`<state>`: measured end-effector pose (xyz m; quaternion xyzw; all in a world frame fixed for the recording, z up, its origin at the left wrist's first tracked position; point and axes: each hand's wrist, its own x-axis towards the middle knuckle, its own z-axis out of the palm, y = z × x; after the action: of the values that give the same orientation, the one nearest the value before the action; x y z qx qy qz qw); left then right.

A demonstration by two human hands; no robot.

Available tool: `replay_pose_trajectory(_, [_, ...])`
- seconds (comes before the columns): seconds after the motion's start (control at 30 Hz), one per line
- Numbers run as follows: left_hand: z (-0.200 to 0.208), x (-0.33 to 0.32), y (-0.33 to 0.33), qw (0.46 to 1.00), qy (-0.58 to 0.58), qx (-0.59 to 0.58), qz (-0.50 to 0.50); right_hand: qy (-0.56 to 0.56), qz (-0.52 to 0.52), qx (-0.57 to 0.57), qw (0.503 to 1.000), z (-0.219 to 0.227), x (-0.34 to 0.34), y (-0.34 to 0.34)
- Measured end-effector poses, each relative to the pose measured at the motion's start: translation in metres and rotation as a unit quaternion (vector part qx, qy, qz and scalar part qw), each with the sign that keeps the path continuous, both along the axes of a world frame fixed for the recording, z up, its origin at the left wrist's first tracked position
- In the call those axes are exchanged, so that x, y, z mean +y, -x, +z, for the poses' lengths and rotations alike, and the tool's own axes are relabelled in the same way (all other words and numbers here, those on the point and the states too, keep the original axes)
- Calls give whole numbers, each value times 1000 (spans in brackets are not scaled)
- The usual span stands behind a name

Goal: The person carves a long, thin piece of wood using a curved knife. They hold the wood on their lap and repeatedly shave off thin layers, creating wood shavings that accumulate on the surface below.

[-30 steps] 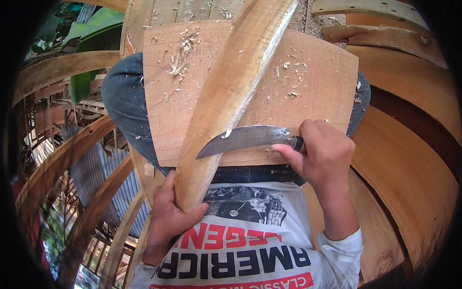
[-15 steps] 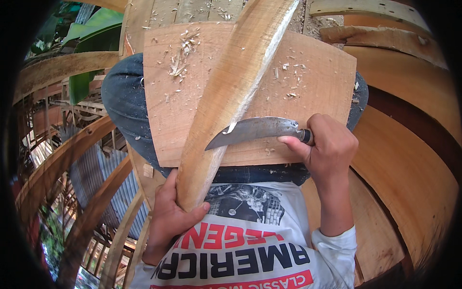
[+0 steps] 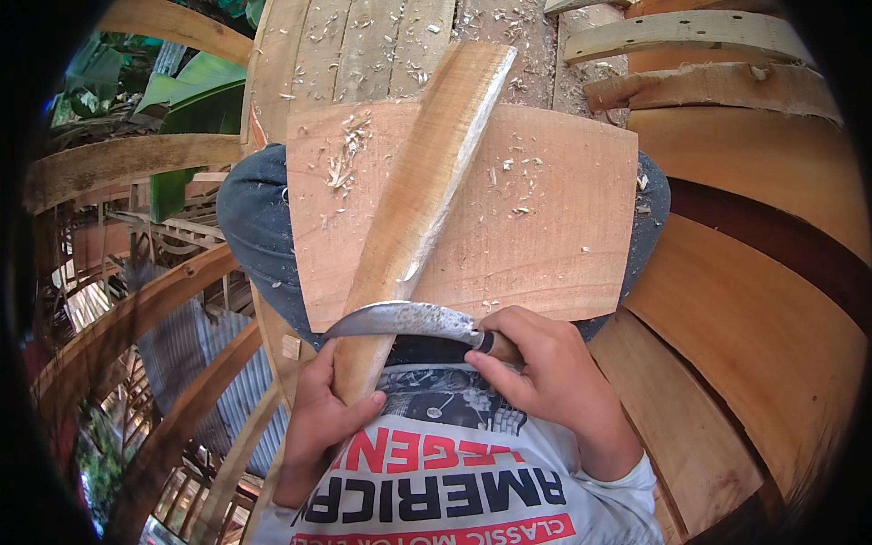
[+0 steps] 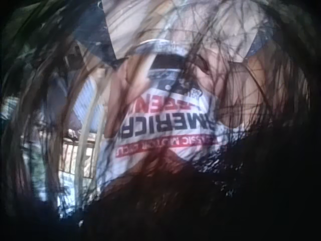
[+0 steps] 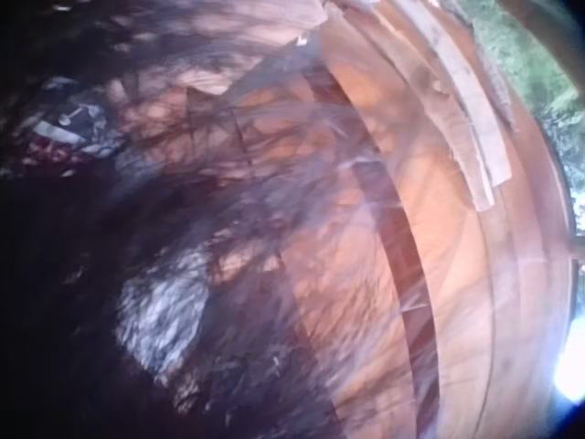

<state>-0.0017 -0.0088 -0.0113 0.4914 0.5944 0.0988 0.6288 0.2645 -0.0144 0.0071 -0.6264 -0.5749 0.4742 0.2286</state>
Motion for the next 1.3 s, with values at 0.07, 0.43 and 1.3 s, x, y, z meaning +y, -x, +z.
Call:
replay_pose_trajectory(0.07, [0, 1, 3, 999, -33, 22, -26, 97, 2, 7, 995, 4, 4, -3])
replay_pose_trajectory(0.43, [13, 10, -5, 980, -99, 121, -123, 83, -38, -3, 996, 13, 7, -18])
replay_pose_trajectory(1.3, [15, 17, -6, 973, -121, 115, -160, 294, -66, 375, 877, -6, -2, -55])
